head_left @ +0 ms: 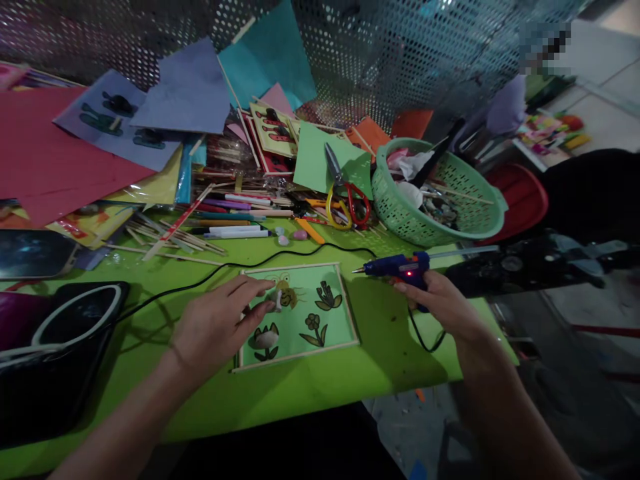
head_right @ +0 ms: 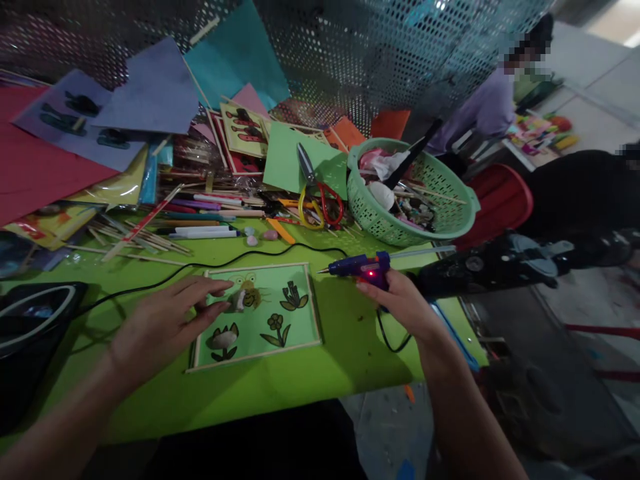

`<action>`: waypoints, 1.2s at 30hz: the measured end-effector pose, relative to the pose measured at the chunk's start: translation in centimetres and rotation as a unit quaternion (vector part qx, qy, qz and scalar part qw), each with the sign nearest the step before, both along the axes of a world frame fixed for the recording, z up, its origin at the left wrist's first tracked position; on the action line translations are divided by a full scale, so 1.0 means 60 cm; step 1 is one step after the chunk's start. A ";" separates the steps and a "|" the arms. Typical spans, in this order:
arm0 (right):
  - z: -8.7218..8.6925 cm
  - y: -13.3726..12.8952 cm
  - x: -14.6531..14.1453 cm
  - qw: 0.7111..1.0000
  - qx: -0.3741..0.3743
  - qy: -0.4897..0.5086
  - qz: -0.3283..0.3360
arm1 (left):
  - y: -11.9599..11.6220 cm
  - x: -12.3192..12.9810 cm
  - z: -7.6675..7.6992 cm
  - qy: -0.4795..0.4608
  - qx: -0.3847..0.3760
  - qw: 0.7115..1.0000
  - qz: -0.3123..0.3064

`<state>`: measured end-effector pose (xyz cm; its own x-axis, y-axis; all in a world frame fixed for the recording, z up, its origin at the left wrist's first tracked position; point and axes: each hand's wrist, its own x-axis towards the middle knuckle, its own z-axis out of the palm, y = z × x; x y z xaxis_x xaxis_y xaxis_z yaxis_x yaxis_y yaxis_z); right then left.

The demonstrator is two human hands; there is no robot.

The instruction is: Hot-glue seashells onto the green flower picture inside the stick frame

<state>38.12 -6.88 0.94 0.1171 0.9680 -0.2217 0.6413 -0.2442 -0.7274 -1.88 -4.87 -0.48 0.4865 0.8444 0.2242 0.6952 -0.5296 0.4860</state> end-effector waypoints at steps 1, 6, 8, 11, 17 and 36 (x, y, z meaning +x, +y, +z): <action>-0.006 0.000 0.002 1.000 -0.005 0.004 -0.005 | 0.000 0.001 0.000 0.001 -0.001 1.000 0.002; -0.031 0.001 -0.004 0.999 0.006 0.012 -0.033 | 0.000 0.003 0.001 0.016 -0.016 1.000 0.005; -0.033 0.001 -0.007 0.999 0.020 0.010 -0.031 | 0.000 0.003 0.002 0.022 -0.015 1.000 0.007; -0.027 -0.001 -0.010 0.999 0.040 -0.017 -0.021 | 0.000 0.001 0.000 0.018 -0.004 1.000 0.001; -0.019 -0.011 -0.018 0.994 0.062 -0.092 -0.018 | 0.005 -0.002 -0.007 0.004 0.036 0.999 0.002; -0.030 -0.034 -0.030 0.965 0.090 -0.248 0.014 | 0.012 -0.002 -0.005 0.029 -0.070 0.997 0.013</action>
<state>36.30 -8.93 -0.85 0.1384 0.9900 0.0266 0.9256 -0.1198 -0.3590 -2.03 -4.14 -0.80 0.4729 0.8780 0.0741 0.7373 -0.4404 0.5124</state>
